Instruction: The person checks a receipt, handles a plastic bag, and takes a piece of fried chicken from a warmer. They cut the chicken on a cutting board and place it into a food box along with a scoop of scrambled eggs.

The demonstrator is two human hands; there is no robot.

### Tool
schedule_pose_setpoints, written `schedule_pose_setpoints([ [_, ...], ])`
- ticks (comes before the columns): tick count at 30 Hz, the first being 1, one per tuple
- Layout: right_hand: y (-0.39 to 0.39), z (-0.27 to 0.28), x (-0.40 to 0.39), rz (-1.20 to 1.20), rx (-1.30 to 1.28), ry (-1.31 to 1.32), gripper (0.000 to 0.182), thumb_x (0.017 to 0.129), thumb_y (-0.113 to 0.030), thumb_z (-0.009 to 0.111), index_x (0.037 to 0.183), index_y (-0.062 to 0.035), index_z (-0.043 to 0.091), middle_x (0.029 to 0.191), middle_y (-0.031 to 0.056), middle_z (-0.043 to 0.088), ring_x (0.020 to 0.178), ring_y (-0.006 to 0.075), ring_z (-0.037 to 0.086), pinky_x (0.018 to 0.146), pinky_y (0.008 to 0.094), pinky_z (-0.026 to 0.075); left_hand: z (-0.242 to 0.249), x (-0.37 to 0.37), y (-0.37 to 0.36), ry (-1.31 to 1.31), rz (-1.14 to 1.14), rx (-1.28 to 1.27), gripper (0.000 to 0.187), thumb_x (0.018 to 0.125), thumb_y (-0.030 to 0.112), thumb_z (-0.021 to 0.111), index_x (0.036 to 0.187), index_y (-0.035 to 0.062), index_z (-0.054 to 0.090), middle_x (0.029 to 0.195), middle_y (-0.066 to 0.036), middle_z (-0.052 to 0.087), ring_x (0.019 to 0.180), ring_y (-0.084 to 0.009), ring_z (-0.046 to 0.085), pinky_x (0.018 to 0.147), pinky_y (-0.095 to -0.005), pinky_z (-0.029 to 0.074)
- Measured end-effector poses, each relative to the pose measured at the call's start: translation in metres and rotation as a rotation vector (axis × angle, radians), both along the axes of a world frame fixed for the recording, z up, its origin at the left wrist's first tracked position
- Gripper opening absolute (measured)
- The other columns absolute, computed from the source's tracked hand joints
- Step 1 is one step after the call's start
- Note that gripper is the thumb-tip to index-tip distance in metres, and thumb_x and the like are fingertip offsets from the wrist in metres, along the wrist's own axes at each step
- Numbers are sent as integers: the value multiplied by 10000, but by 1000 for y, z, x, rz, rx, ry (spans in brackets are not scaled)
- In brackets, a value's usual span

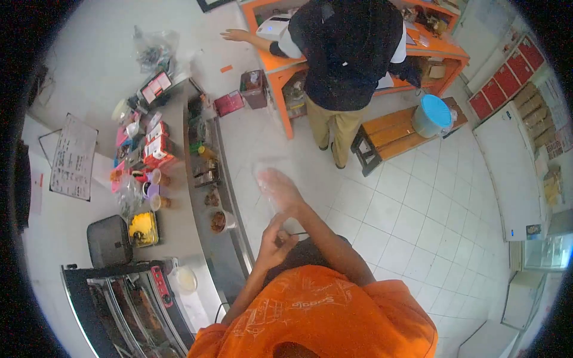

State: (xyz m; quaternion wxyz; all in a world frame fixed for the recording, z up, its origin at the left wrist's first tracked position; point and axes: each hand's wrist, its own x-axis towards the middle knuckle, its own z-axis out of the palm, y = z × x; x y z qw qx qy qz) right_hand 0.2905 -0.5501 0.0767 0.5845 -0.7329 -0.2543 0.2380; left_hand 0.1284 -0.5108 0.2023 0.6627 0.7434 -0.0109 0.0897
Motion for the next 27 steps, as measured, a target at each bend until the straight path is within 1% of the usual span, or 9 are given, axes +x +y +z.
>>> schedule_pose_setpoints([
  [3,10,3,5,-202,504,151,611,957,-415,563,1467,-127,387,1409,216,450,1404,303,295,1152,381,261,14,10,7,-24,-46,60,574,795,-17,685,1342,82,542,1409,-119,515,520,-58,480,482,-200,369],
  [5,3,-3,11,-180,308,-674,622,957,-436,567,1478,-143,395,1463,201,408,1394,325,324,1146,405,269,15,15,19,-20,-44,48,583,790,-18,688,1344,95,544,1422,-116,502,526,-58,487,485,-197,373],
  [6,4,-23,18,-194,307,-690,622,957,-436,567,1478,-143,395,1463,201,408,1394,325,324,1146,405,269,15,19,25,-8,-45,35,593,785,-18,691,1346,108,547,1435,-114,490,532,-59,495,487,-194,378],
  [8,10,-72,36,50,396,-156,715,936,-459,595,1492,-80,354,1519,160,353,1397,330,333,1145,431,264,13,27,33,-22,-87,65,600,787,-9,691,1354,121,543,1448,-113,474,546,-61,505,498,-192,387],
  [12,25,31,50,-228,437,371,630,936,-248,658,1453,-53,354,1417,79,423,1320,244,418,1122,456,320,2,52,59,8,-195,47,606,808,33,691,1378,153,527,1486,-106,428,609,-66,534,541,-191,416],
  [14,36,41,50,-263,1076,446,557,942,-297,641,1414,-67,457,1297,38,535,1210,219,512,1061,418,398,6,62,68,11,-229,9,601,825,67,688,1393,148,510,1489,-98,425,652,-69,543,565,-197,428],
  [18,46,-6,78,-260,843,318,516,956,-334,605,1387,-77,483,1269,11,542,1166,203,531,1011,410,427,-1,73,90,5,-289,18,598,837,95,686,1404,142,499,1473,-109,448,646,-78,552,573,-204,438],
  [22,64,-41,94,-423,515,514,651,949,-459,584,1455,-106,375,1483,65,359,1382,235,329,1106,456,300,-13,82,108,-11,-341,34,641,803,54,686,1407,130,487,1461,-90,462,642,-125,557,711,-239,496],
  [27,85,49,79,-524,369,550,779,938,-534,558,1549,-249,169,1591,97,123,1454,288,189,1115,548,267,-5,95,131,-2,-388,23,611,835,123,684,1412,131,482,1461,-94,458,740,-122,597,660,-236,495],
])
